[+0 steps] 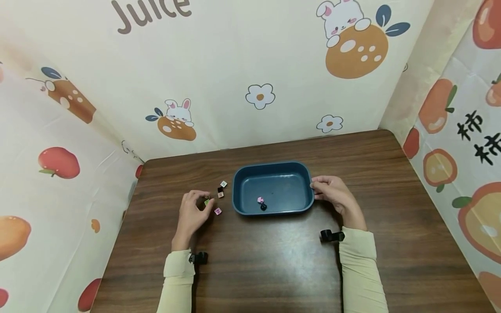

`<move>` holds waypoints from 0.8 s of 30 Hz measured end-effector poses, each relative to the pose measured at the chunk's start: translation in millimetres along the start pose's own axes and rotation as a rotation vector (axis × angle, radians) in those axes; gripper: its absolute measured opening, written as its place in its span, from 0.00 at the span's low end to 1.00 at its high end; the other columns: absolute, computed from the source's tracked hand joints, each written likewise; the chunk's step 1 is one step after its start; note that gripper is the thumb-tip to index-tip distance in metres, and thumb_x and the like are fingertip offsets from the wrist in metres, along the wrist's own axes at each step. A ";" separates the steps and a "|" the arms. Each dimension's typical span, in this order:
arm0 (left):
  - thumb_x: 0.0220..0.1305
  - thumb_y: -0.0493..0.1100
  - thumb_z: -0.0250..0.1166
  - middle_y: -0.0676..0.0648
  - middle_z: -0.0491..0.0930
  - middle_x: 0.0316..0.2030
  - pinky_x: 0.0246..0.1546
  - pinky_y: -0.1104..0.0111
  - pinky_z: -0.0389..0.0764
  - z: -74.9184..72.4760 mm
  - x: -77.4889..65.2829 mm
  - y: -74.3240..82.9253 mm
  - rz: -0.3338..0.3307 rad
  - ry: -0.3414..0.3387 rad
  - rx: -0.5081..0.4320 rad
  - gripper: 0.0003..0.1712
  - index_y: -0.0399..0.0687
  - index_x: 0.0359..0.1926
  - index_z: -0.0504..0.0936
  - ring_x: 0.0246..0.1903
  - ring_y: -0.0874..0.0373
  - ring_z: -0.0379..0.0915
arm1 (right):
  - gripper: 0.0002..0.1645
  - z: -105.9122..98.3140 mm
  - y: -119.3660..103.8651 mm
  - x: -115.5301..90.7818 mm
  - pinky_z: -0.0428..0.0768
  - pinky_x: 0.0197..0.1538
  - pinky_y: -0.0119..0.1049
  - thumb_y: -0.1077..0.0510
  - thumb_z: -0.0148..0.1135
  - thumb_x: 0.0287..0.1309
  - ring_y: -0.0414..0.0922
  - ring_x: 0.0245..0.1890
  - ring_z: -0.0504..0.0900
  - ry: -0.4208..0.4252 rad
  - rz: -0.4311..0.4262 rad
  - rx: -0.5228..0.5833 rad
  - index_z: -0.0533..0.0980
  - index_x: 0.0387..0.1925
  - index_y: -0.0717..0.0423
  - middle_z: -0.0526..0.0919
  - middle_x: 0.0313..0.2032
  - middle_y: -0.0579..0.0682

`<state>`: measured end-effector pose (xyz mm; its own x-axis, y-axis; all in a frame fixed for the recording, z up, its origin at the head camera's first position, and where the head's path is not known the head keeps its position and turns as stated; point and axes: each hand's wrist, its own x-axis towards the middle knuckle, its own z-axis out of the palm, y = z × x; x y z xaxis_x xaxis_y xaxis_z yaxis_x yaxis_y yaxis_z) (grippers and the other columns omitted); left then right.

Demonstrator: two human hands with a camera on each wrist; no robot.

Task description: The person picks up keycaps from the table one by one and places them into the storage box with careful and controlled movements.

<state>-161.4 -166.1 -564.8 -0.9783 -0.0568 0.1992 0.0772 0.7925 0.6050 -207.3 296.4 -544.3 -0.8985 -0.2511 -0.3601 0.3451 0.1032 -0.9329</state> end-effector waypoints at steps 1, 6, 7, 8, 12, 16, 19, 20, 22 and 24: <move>0.66 0.50 0.74 0.43 0.83 0.49 0.61 0.47 0.75 -0.5 -0.5 -1.9 -0.012 0.003 0.004 0.15 0.46 0.48 0.89 0.57 0.43 0.73 | 0.27 -0.1 0.0 0.1 0.86 0.41 0.28 0.58 0.58 0.76 0.32 0.33 0.83 0.000 0.000 0.002 0.69 0.63 0.77 0.85 0.33 0.36; 0.66 0.50 0.74 0.44 0.83 0.50 0.64 0.48 0.73 -2.3 -2.5 -9.9 -0.066 -0.007 0.012 0.14 0.48 0.47 0.90 0.58 0.44 0.73 | 0.26 -0.1 -0.9 -0.2 0.86 0.41 0.27 0.58 0.56 0.78 0.32 0.32 0.83 0.000 0.005 0.000 0.69 0.63 0.77 0.84 0.32 0.36; 0.66 0.51 0.74 0.44 0.83 0.50 0.64 0.48 0.73 -2.3 -3.0 -11.1 -0.073 -0.012 0.012 0.15 0.49 0.48 0.90 0.57 0.44 0.73 | 0.26 -0.1 -1.0 -0.3 0.86 0.40 0.27 0.58 0.56 0.78 0.32 0.32 0.83 0.001 0.006 0.001 0.69 0.62 0.77 0.84 0.32 0.36; 0.66 0.51 0.74 0.44 0.83 0.50 0.63 0.48 0.73 -2.3 -3.5 -12.2 -0.079 -0.015 0.011 0.15 0.49 0.48 0.90 0.57 0.44 0.73 | 0.25 0.0 -1.3 -0.4 0.86 0.40 0.27 0.58 0.56 0.78 0.32 0.32 0.83 0.002 0.006 0.001 0.69 0.62 0.77 0.84 0.32 0.36; 0.66 0.52 0.73 0.44 0.83 0.51 0.63 0.49 0.73 -0.5 -5.9 -16.7 -0.104 -0.021 0.017 0.15 0.50 0.49 0.90 0.57 0.45 0.73 | 0.24 0.3 -1.8 0.0 0.86 0.40 0.27 0.58 0.56 0.77 0.32 0.32 0.82 0.005 0.008 0.007 0.70 0.61 0.76 0.84 0.31 0.36; 0.66 0.53 0.74 0.45 0.83 0.51 0.64 0.49 0.72 1.6 -8.3 -20.0 -0.116 -0.019 0.018 0.16 0.51 0.49 0.90 0.58 0.45 0.73 | 0.23 0.5 -1.6 0.6 0.86 0.40 0.28 0.58 0.56 0.77 0.32 0.32 0.82 0.004 0.008 0.008 0.70 0.61 0.75 0.84 0.31 0.36; 0.66 0.53 0.74 0.44 0.83 0.51 0.65 0.49 0.72 3.0 -8.8 -21.7 -0.118 -0.021 0.022 0.17 0.50 0.50 0.90 0.58 0.44 0.72 | 0.22 0.3 -1.2 0.6 0.86 0.40 0.27 0.59 0.56 0.77 0.32 0.32 0.82 0.007 0.004 0.005 0.71 0.60 0.75 0.84 0.31 0.36; 0.66 0.53 0.74 0.44 0.83 0.52 0.65 0.49 0.72 3.5 -9.1 -22.1 -0.119 -0.023 0.025 0.17 0.50 0.50 0.90 0.58 0.44 0.72 | 0.23 0.2 -1.1 0.5 0.86 0.40 0.27 0.58 0.56 0.77 0.32 0.32 0.82 0.008 0.003 0.005 0.71 0.60 0.75 0.83 0.31 0.36; 0.66 0.53 0.74 0.44 0.83 0.52 0.64 0.49 0.72 4.4 -9.6 -23.1 -0.123 -0.029 0.031 0.18 0.49 0.51 0.90 0.58 0.44 0.72 | 0.23 0.3 -0.9 0.3 0.86 0.40 0.27 0.58 0.56 0.77 0.32 0.32 0.81 0.010 0.001 0.004 0.71 0.60 0.75 0.83 0.31 0.36; 0.66 0.53 0.74 0.43 0.83 0.52 0.64 0.49 0.73 5.0 -10.0 -23.5 -0.128 -0.031 0.036 0.18 0.49 0.51 0.90 0.58 0.44 0.72 | 0.23 0.5 -0.9 0.2 0.86 0.40 0.27 0.58 0.56 0.77 0.31 0.32 0.82 0.010 0.001 0.000 0.70 0.61 0.76 0.83 0.31 0.36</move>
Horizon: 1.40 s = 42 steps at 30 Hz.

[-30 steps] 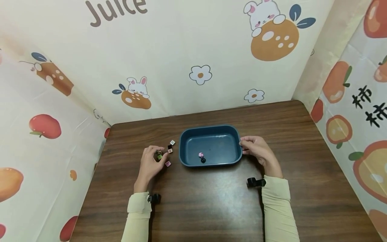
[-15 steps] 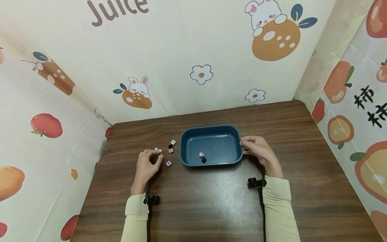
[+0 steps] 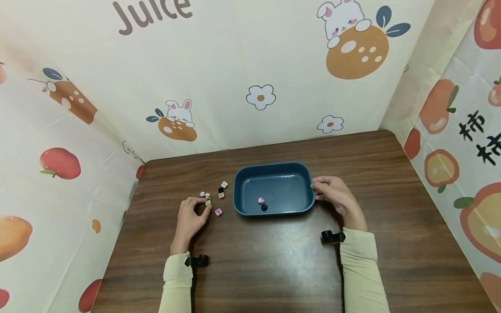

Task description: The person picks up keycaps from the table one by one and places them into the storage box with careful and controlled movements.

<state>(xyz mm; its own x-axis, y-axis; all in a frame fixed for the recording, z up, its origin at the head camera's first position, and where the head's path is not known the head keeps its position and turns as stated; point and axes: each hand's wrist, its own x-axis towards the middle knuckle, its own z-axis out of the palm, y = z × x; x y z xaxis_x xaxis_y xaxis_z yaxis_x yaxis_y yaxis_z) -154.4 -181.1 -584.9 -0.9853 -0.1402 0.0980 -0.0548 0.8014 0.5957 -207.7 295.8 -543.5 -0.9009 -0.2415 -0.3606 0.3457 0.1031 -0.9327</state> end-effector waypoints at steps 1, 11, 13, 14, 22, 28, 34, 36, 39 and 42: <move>0.65 0.52 0.74 0.43 0.83 0.52 0.64 0.49 0.73 0.1 -0.4 0.2 -0.001 0.002 0.002 0.18 0.49 0.52 0.90 0.58 0.44 0.72 | 0.24 0.0 0.0 -0.1 0.86 0.40 0.27 0.58 0.56 0.77 0.31 0.32 0.81 0.000 0.002 0.000 0.70 0.61 0.76 0.83 0.31 0.36; 0.65 0.50 0.74 0.42 0.83 0.53 0.63 0.47 0.74 1.4 -0.5 2.3 -0.010 0.012 0.002 0.18 0.48 0.52 0.89 0.57 0.43 0.72 | 0.24 -1.4 -4.5 2.3 0.86 0.40 0.28 0.60 0.58 0.76 0.32 0.32 0.83 0.000 0.002 0.000 0.70 0.61 0.76 0.84 0.32 0.37; 0.65 0.50 0.74 0.42 0.83 0.53 0.62 0.47 0.74 1.5 -0.4 2.2 -0.009 0.013 0.003 0.18 0.48 0.52 0.89 0.57 0.43 0.72 | 0.25 -1.2 -4.4 3.0 0.86 0.40 0.28 0.60 0.58 0.76 0.32 0.32 0.82 -0.006 0.001 0.002 0.70 0.62 0.77 0.84 0.32 0.37; 0.65 0.49 0.74 0.42 0.83 0.53 0.62 0.47 0.74 1.5 -0.5 2.2 -0.010 0.011 0.003 0.18 0.48 0.52 0.89 0.57 0.43 0.72 | 0.25 -1.2 -4.2 3.2 0.86 0.40 0.28 0.60 0.58 0.76 0.32 0.32 0.83 -0.007 0.000 0.002 0.70 0.62 0.77 0.84 0.32 0.37; 0.65 0.49 0.74 0.42 0.82 0.52 0.63 0.47 0.73 0.9 -0.3 2.3 -0.021 -0.001 0.012 0.16 0.48 0.50 0.89 0.57 0.42 0.72 | 0.19 -1.7 -2.2 2.5 0.87 0.40 0.28 0.60 0.59 0.75 0.33 0.31 0.83 -0.004 -0.014 0.022 0.74 0.57 0.72 0.85 0.32 0.38; 0.65 0.49 0.75 0.43 0.83 0.51 0.63 0.47 0.73 1.1 -0.3 2.1 -0.016 -0.001 0.013 0.15 0.47 0.49 0.89 0.57 0.43 0.72 | 0.16 -2.0 -1.5 1.7 0.87 0.40 0.28 0.60 0.59 0.75 0.33 0.31 0.83 0.006 -0.012 0.013 0.76 0.55 0.69 0.84 0.31 0.37; 0.64 0.47 0.75 0.42 0.83 0.50 0.62 0.47 0.73 1.4 -0.9 -0.3 0.002 0.018 0.002 0.13 0.46 0.46 0.89 0.55 0.43 0.72 | 0.21 -1.1 -1.3 2.1 0.87 0.40 0.28 0.59 0.59 0.75 0.33 0.32 0.83 0.002 -0.001 0.014 0.73 0.59 0.73 0.84 0.31 0.37; 0.64 0.47 0.75 0.42 0.83 0.50 0.62 0.47 0.73 1.2 -0.8 -0.6 0.001 0.016 0.001 0.13 0.46 0.46 0.89 0.55 0.43 0.72 | 0.22 -0.8 -1.5 2.1 0.87 0.41 0.28 0.59 0.59 0.75 0.33 0.32 0.83 -0.003 0.000 0.012 0.72 0.60 0.74 0.84 0.31 0.37; 0.64 0.47 0.75 0.42 0.83 0.50 0.63 0.47 0.73 1.1 -0.1 -0.3 -0.008 0.000 -0.001 0.13 0.46 0.46 0.89 0.56 0.43 0.72 | 0.22 -1.3 -1.5 2.6 0.87 0.40 0.28 0.59 0.59 0.75 0.33 0.32 0.83 0.002 0.006 0.010 0.72 0.60 0.74 0.84 0.31 0.37; 0.65 0.48 0.74 0.42 0.82 0.51 0.64 0.47 0.73 0.7 0.4 0.3 -0.010 -0.015 -0.001 0.14 0.45 0.47 0.89 0.57 0.43 0.72 | 0.21 -1.7 -1.0 2.8 0.87 0.40 0.28 0.59 0.59 0.76 0.33 0.32 0.83 0.001 0.012 0.012 0.72 0.59 0.72 0.84 0.31 0.37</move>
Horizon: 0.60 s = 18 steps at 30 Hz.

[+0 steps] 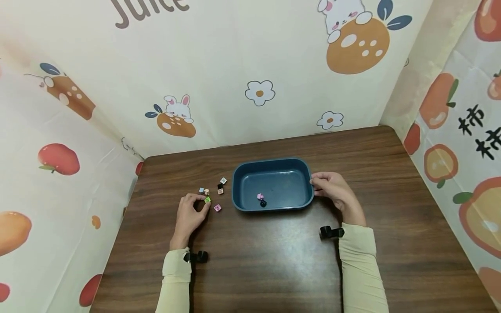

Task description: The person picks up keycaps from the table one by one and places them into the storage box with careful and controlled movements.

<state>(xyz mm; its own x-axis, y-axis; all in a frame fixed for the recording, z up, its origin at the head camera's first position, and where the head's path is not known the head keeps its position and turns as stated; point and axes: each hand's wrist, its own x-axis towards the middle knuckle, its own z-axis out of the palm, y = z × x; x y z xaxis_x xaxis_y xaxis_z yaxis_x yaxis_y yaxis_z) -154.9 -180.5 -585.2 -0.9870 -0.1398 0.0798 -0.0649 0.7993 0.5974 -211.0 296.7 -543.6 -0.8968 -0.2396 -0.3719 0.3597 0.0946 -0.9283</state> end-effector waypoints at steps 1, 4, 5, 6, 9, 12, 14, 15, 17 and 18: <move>0.65 0.48 0.74 0.42 0.82 0.51 0.64 0.47 0.73 -0.8 -0.2 0.1 0.001 0.000 0.000 0.14 0.45 0.47 0.89 0.57 0.43 0.72 | 0.20 0.1 -0.1 0.6 0.86 0.40 0.28 0.59 0.59 0.76 0.33 0.32 0.83 0.000 0.001 0.004 0.73 0.59 0.72 0.84 0.31 0.37; 0.66 0.48 0.74 0.42 0.82 0.51 0.64 0.48 0.73 -2.6 -1.0 -0.1 0.002 -0.001 0.006 0.14 0.45 0.47 0.89 0.57 0.43 0.72 | 0.19 1.4 -0.1 1.2 0.86 0.40 0.28 0.60 0.59 0.76 0.33 0.32 0.83 -0.009 -0.003 0.007 0.74 0.58 0.71 0.84 0.32 0.37; 0.66 0.48 0.74 0.42 0.82 0.51 0.64 0.48 0.73 -2.9 -1.2 -0.2 0.000 -0.001 0.006 0.14 0.45 0.47 0.89 0.57 0.43 0.72 | 0.18 1.7 0.1 1.2 0.86 0.40 0.28 0.60 0.59 0.76 0.33 0.32 0.83 -0.009 -0.002 0.011 0.74 0.57 0.70 0.85 0.32 0.37; 0.66 0.48 0.74 0.42 0.82 0.50 0.64 0.48 0.73 -3.1 -1.6 -0.4 -0.001 -0.001 0.006 0.14 0.45 0.47 0.89 0.56 0.43 0.73 | 0.18 1.9 0.5 1.3 0.86 0.40 0.28 0.60 0.59 0.76 0.33 0.32 0.83 -0.011 -0.004 0.011 0.74 0.57 0.70 0.85 0.32 0.37; 0.66 0.48 0.74 0.42 0.83 0.50 0.63 0.48 0.74 -3.8 -2.2 -0.2 -0.002 0.004 0.004 0.14 0.44 0.46 0.89 0.56 0.43 0.73 | 0.18 2.6 1.2 1.3 0.86 0.41 0.28 0.59 0.59 0.76 0.33 0.32 0.83 -0.013 -0.005 0.012 0.75 0.57 0.69 0.85 0.32 0.37; 0.66 0.48 0.74 0.42 0.83 0.50 0.64 0.47 0.74 -4.4 -2.4 0.6 0.000 0.006 -0.003 0.14 0.44 0.47 0.89 0.57 0.43 0.73 | 0.19 2.3 1.6 1.3 0.86 0.41 0.28 0.59 0.59 0.76 0.33 0.32 0.83 -0.010 -0.005 0.009 0.74 0.58 0.71 0.84 0.32 0.37; 0.66 0.48 0.74 0.42 0.83 0.50 0.64 0.47 0.73 -4.5 -2.1 1.4 -0.001 0.003 -0.007 0.14 0.44 0.47 0.89 0.57 0.43 0.73 | 0.21 2.0 1.5 1.4 0.86 0.41 0.28 0.58 0.59 0.76 0.33 0.32 0.83 -0.011 -0.006 0.006 0.72 0.59 0.72 0.84 0.32 0.37; 0.66 0.48 0.74 0.41 0.83 0.51 0.64 0.48 0.73 -4.5 -1.9 1.6 -0.004 0.002 -0.009 0.14 0.44 0.47 0.89 0.57 0.43 0.73 | 0.22 1.8 1.5 1.4 0.86 0.41 0.28 0.58 0.59 0.76 0.33 0.32 0.83 -0.013 -0.007 0.003 0.72 0.60 0.73 0.84 0.32 0.37; 0.67 0.48 0.73 0.41 0.83 0.51 0.65 0.48 0.73 -4.2 -1.5 1.6 -0.006 -0.001 -0.013 0.15 0.43 0.48 0.89 0.58 0.43 0.73 | 0.23 1.2 1.7 1.7 0.86 0.41 0.28 0.58 0.58 0.76 0.33 0.32 0.83 -0.009 -0.003 0.001 0.71 0.60 0.73 0.84 0.32 0.37; 0.67 0.48 0.74 0.41 0.83 0.51 0.65 0.49 0.73 -4.3 -1.6 1.6 -0.009 -0.001 -0.016 0.15 0.43 0.48 0.89 0.58 0.43 0.73 | 0.23 1.3 1.6 1.6 0.86 0.41 0.28 0.58 0.58 0.77 0.33 0.32 0.83 -0.008 -0.001 0.002 0.71 0.60 0.73 0.84 0.32 0.37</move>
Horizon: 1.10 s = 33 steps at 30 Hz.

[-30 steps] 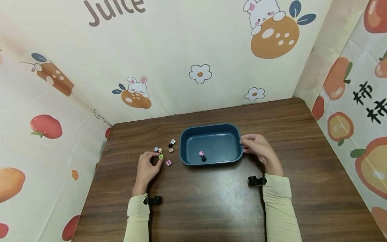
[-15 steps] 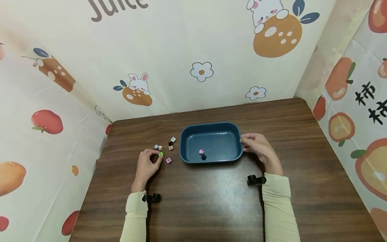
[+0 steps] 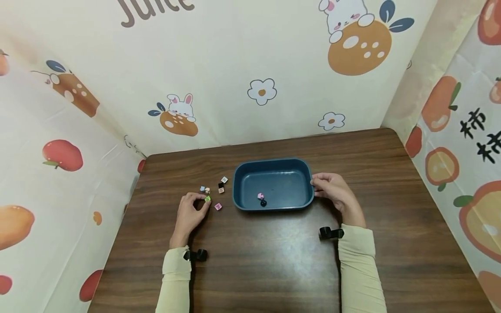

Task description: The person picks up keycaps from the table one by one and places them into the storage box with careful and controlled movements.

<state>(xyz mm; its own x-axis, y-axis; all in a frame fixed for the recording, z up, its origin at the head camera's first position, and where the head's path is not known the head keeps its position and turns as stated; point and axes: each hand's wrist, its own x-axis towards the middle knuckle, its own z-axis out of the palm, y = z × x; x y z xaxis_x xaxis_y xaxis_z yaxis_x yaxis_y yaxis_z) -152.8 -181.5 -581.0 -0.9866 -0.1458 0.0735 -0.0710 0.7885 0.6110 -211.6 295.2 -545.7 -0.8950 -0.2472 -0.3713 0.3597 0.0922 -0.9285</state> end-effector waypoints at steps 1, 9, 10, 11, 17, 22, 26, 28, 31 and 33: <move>0.67 0.48 0.74 0.41 0.83 0.51 0.65 0.49 0.73 -0.1 0.3 0.1 0.000 -0.001 -0.001 0.15 0.43 0.48 0.89 0.58 0.43 0.73 | 0.23 0.1 -0.1 -0.2 0.86 0.41 0.28 0.58 0.58 0.77 0.33 0.33 0.83 0.000 0.002 0.000 0.71 0.61 0.73 0.84 0.32 0.36; 0.67 0.49 0.73 0.41 0.82 0.52 0.66 0.48 0.73 -3.4 -2.3 1.6 -0.021 -0.002 -0.006 0.15 0.44 0.48 0.88 0.59 0.44 0.73 | 0.28 2.3 -2.2 1.1 0.86 0.41 0.27 0.57 0.58 0.77 0.32 0.32 0.82 0.001 -0.004 -0.010 0.67 0.65 0.77 0.83 0.32 0.36; 0.67 0.49 0.73 0.41 0.82 0.53 0.66 0.47 0.73 -4.3 -2.9 2.8 -0.024 0.002 -0.011 0.15 0.44 0.48 0.88 0.59 0.44 0.73 | 0.29 2.4 -2.1 1.9 0.86 0.41 0.27 0.57 0.58 0.77 0.32 0.32 0.82 0.001 -0.008 -0.012 0.67 0.65 0.78 0.83 0.33 0.36; 0.67 0.49 0.73 0.42 0.82 0.53 0.66 0.46 0.73 -5.2 -3.6 4.1 -0.024 0.008 -0.012 0.15 0.44 0.48 0.88 0.60 0.44 0.73 | 0.29 2.4 -2.0 2.4 0.86 0.42 0.27 0.57 0.58 0.77 0.32 0.32 0.82 -0.002 -0.011 -0.013 0.67 0.65 0.78 0.83 0.33 0.36; 0.67 0.49 0.73 0.43 0.83 0.52 0.63 0.47 0.74 -5.2 -5.6 9.9 0.011 0.037 -0.029 0.14 0.46 0.47 0.89 0.58 0.45 0.74 | 0.28 1.7 0.3 1.3 0.86 0.41 0.27 0.58 0.57 0.77 0.32 0.32 0.82 0.000 0.004 -0.006 0.68 0.65 0.78 0.83 0.32 0.36; 0.66 0.48 0.74 0.43 0.84 0.50 0.62 0.48 0.74 -5.8 -7.0 12.1 0.032 0.087 -0.075 0.13 0.46 0.45 0.89 0.57 0.45 0.74 | 0.28 2.0 1.9 0.8 0.86 0.41 0.26 0.58 0.58 0.76 0.32 0.32 0.81 0.004 0.003 -0.011 0.68 0.65 0.78 0.83 0.32 0.36; 0.65 0.48 0.75 0.42 0.84 0.49 0.62 0.48 0.74 -8.1 -6.8 13.5 0.039 0.105 -0.084 0.12 0.45 0.44 0.89 0.56 0.43 0.75 | 0.27 2.5 1.8 0.7 0.86 0.41 0.27 0.59 0.59 0.75 0.33 0.32 0.82 0.002 -0.004 -0.007 0.69 0.64 0.77 0.82 0.32 0.36; 0.65 0.48 0.74 0.42 0.84 0.49 0.62 0.48 0.74 -8.6 -5.6 14.3 0.042 0.103 -0.081 0.13 0.45 0.44 0.89 0.56 0.43 0.76 | 0.25 2.0 1.4 0.1 0.86 0.41 0.27 0.60 0.58 0.75 0.33 0.32 0.82 0.004 -0.007 0.002 0.70 0.62 0.77 0.83 0.32 0.37; 0.65 0.48 0.74 0.42 0.84 0.49 0.62 0.49 0.74 -8.9 -3.4 16.0 0.045 0.103 -0.083 0.13 0.44 0.44 0.89 0.55 0.44 0.76 | 0.22 0.7 0.6 -1.0 0.86 0.41 0.27 0.61 0.58 0.75 0.32 0.32 0.82 0.007 -0.010 0.015 0.71 0.60 0.76 0.83 0.32 0.37; 0.65 0.48 0.74 0.42 0.84 0.49 0.61 0.49 0.74 -9.5 -2.6 17.7 0.049 0.107 -0.090 0.13 0.45 0.44 0.89 0.54 0.44 0.76 | 0.21 -0.1 0.1 -1.5 0.86 0.40 0.27 0.61 0.58 0.75 0.32 0.32 0.82 0.007 -0.012 0.018 0.72 0.59 0.75 0.84 0.32 0.37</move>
<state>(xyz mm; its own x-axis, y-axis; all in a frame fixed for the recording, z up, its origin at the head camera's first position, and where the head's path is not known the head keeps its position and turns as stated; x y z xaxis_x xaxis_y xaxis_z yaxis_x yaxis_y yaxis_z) -150.1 -172.9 -562.9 -0.9669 -0.1747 0.1857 -0.0047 0.7403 0.6722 -210.2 295.6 -545.3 -0.9010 -0.2417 -0.3604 0.3538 0.0717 -0.9326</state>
